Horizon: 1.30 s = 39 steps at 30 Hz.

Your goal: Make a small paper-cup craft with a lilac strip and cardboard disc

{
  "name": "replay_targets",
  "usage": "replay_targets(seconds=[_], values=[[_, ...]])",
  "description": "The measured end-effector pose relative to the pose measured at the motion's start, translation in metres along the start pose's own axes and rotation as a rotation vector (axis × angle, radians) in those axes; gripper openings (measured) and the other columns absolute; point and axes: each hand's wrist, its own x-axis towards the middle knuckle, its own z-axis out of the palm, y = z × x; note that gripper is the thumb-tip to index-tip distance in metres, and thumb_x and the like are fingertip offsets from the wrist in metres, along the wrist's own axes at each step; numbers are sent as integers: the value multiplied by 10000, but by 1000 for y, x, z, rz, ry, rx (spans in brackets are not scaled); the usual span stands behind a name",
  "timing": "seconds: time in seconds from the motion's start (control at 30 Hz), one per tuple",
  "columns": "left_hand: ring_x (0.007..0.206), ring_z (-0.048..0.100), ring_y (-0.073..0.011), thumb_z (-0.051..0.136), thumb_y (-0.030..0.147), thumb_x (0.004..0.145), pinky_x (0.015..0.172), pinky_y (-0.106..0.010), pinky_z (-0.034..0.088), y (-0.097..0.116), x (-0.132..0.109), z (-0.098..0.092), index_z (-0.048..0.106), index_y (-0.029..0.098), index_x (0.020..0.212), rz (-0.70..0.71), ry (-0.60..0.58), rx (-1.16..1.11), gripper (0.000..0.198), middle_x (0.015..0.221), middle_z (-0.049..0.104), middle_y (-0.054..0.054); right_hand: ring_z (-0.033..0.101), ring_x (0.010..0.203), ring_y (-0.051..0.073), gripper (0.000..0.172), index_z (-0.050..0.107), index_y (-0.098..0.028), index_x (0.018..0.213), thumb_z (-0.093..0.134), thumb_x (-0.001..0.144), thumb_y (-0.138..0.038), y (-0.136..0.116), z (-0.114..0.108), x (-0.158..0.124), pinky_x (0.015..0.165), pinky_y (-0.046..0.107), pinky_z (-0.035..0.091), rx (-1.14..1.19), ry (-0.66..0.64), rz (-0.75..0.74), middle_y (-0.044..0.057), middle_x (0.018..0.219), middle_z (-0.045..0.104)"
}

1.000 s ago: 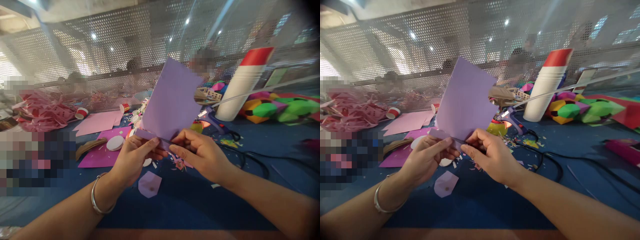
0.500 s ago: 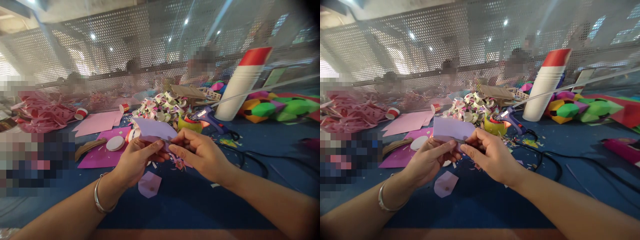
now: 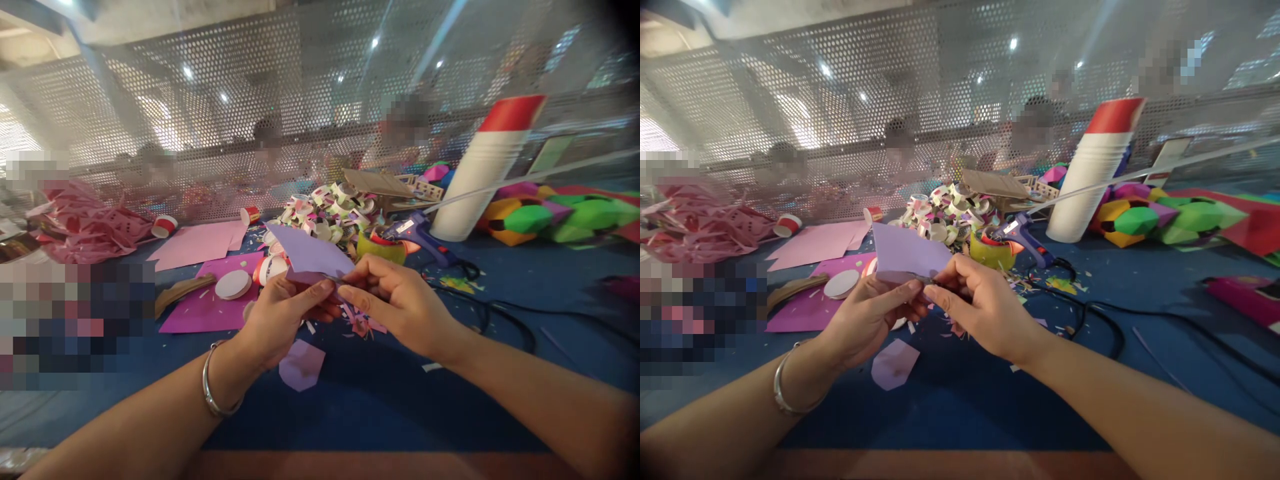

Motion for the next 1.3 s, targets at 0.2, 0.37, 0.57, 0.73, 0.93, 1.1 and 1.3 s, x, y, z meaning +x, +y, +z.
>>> replay_targets(seconds=[0.2,0.37,0.57,0.73,0.93,1.1,1.3], values=[[595,658,-104,749,250,811,582,-180,520,-4,0,-2,746,141,773,-47,-42,-71,115,659,710,-39,615,580,111,244,575,-195,919,657,901,-423,-2,1,1,502,240,500,35,-25,-12,1,761,645],[630,672,-115,742,262,820,600,-182,538,-3,-2,1,732,130,787,-58,-61,-51,137,676,715,-51,616,571,114,248,571,-201,915,668,891,-428,-4,0,1,497,244,502,54,-30,-9,4,767,645],[615,682,-150,747,288,813,524,-239,558,2,-5,-1,687,161,861,93,82,46,149,756,714,-25,591,523,101,274,566,-208,905,661,888,-465,-7,-2,2,457,232,499,70,-40,22,-10,745,628],[592,695,-148,736,291,815,515,-226,551,3,-4,-4,680,157,895,111,99,38,166,737,703,-12,585,583,95,281,573,-194,922,680,880,-451,-5,-3,2,499,220,500,71,-41,22,-11,779,605],[588,688,-127,757,275,797,513,-199,535,2,-3,-5,675,146,835,24,94,-68,157,690,684,1,576,611,89,297,580,-184,930,681,881,-459,-4,-2,1,509,207,474,64,-33,8,-6,795,612],[589,698,-126,769,269,789,517,-191,533,0,0,-6,677,142,836,-35,95,-119,164,687,683,0,581,605,99,292,575,-195,925,664,890,-471,-3,-3,3,507,223,489,40,-32,12,1,804,620],[576,700,-117,757,251,798,495,-175,523,0,-2,-2,649,160,808,-45,137,-119,142,662,668,28,604,546,113,285,554,-207,893,648,894,-476,-4,-3,1,486,241,508,61,-26,45,-13,724,620]])
